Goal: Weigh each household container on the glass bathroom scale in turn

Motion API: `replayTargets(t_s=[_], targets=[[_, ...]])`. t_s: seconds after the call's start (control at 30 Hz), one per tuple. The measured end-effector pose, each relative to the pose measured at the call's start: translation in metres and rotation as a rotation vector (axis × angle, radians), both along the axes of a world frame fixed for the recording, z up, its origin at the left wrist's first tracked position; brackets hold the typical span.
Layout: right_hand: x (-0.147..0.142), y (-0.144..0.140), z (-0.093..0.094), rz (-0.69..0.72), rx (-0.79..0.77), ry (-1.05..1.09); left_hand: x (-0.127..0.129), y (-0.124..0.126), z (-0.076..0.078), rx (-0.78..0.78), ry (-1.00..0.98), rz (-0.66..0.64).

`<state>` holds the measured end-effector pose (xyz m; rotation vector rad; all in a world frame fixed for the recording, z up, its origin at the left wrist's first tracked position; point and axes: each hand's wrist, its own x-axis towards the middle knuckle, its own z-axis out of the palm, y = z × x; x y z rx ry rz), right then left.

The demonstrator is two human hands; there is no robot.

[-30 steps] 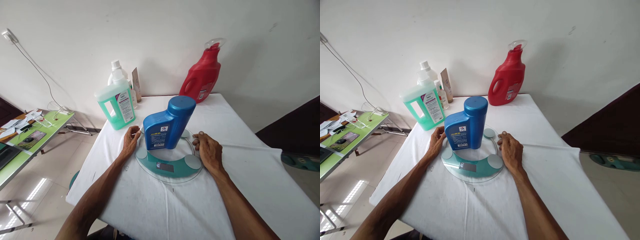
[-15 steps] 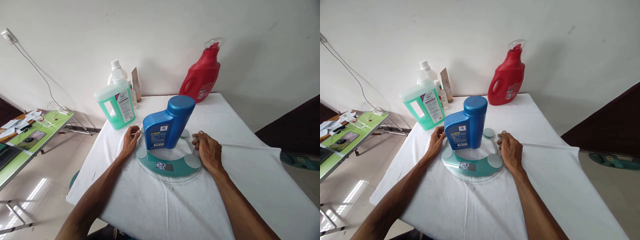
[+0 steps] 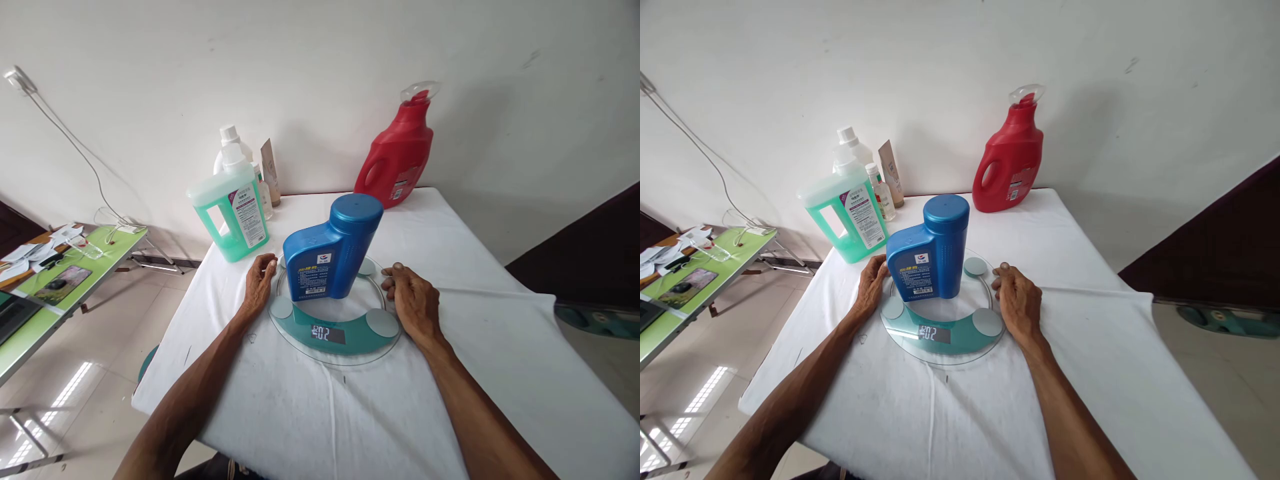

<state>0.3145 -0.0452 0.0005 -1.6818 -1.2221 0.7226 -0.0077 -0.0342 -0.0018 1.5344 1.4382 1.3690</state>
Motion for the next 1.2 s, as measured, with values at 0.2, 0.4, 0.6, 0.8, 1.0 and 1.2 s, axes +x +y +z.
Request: replayTargets(t_s=[0.2, 0.4, 0.6, 0.8, 1.0, 1.2], targets=[[0.0, -0.001, 0.001, 0.0, 0.009, 0.006, 0.0, 0.001, 0.0, -0.023, 0.0, 0.016], [0.002, 0.001, -0.004, 0.001, 0.036, 0.002, 0.001, 0.001, 0.0, -0.009, -0.025, 0.016], [0.004, 0.002, -0.005, 0.018, 0.048, -0.016, 0.004, 0.0, 0.002, -0.013, -0.072, 0.017], [0.003, 0.001, -0.005, 0.016, 0.042, -0.02, 0.005, 0.0, 0.003, -0.028, -0.106, 0.01], [0.001, 0.003, -0.005, 0.002, 0.029, 0.005, 0.004, -0.003, 0.004, 0.005, -0.094, 0.034], [0.002, 0.004, -0.003, 0.001, 0.032, 0.029, 0.002, -0.012, 0.027, 0.166, -0.123, -0.014]])
